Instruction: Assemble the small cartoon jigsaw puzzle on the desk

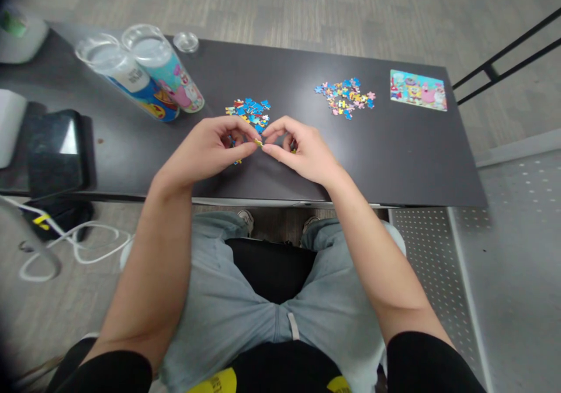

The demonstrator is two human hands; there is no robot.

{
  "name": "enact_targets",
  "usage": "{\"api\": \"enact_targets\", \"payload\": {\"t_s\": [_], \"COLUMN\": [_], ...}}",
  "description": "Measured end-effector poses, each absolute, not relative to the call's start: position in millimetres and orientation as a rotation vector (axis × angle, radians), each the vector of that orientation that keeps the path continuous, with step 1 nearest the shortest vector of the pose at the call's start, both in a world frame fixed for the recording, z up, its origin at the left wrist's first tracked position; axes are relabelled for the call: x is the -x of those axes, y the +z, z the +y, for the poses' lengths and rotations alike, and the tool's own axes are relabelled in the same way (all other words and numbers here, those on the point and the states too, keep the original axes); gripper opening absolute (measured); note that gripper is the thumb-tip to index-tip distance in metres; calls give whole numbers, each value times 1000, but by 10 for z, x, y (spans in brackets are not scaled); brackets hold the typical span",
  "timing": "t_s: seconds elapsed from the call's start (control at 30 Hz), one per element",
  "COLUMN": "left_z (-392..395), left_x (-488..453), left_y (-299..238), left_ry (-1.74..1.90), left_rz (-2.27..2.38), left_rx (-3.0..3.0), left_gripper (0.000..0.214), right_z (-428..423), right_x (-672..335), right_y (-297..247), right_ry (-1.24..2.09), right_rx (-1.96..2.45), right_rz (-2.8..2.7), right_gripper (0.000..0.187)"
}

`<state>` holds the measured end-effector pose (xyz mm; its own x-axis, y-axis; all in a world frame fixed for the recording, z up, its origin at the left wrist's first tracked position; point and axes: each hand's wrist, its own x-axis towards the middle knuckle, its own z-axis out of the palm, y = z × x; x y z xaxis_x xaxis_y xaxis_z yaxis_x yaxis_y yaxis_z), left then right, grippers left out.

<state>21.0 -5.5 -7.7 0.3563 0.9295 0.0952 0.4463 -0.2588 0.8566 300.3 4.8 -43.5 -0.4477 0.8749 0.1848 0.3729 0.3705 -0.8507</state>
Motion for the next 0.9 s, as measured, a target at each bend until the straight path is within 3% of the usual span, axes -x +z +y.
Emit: {"api": "enact_targets", "payload": {"t_s": [0.47,0.7,0.9], "left_z": [-19,9,22], "left_x": [-552,-675,-645], "left_y": [-251,-349,-367], "left_ry": [765,654,652], "left_rz": [1168,1194,1198], "left_rx": [-1996,-2146,-2113], "left_gripper": [30,17,17], "right_z": [114,232,270], "right_x": [-3348,-3530,-3509], "right_y": [-394,-522,-509], "right_ry": [908,885,806], "right_rx": [1159,1117,1134], "right_rz": [-1954,-2064,-2135], "right_gripper": [35,25,15]}}
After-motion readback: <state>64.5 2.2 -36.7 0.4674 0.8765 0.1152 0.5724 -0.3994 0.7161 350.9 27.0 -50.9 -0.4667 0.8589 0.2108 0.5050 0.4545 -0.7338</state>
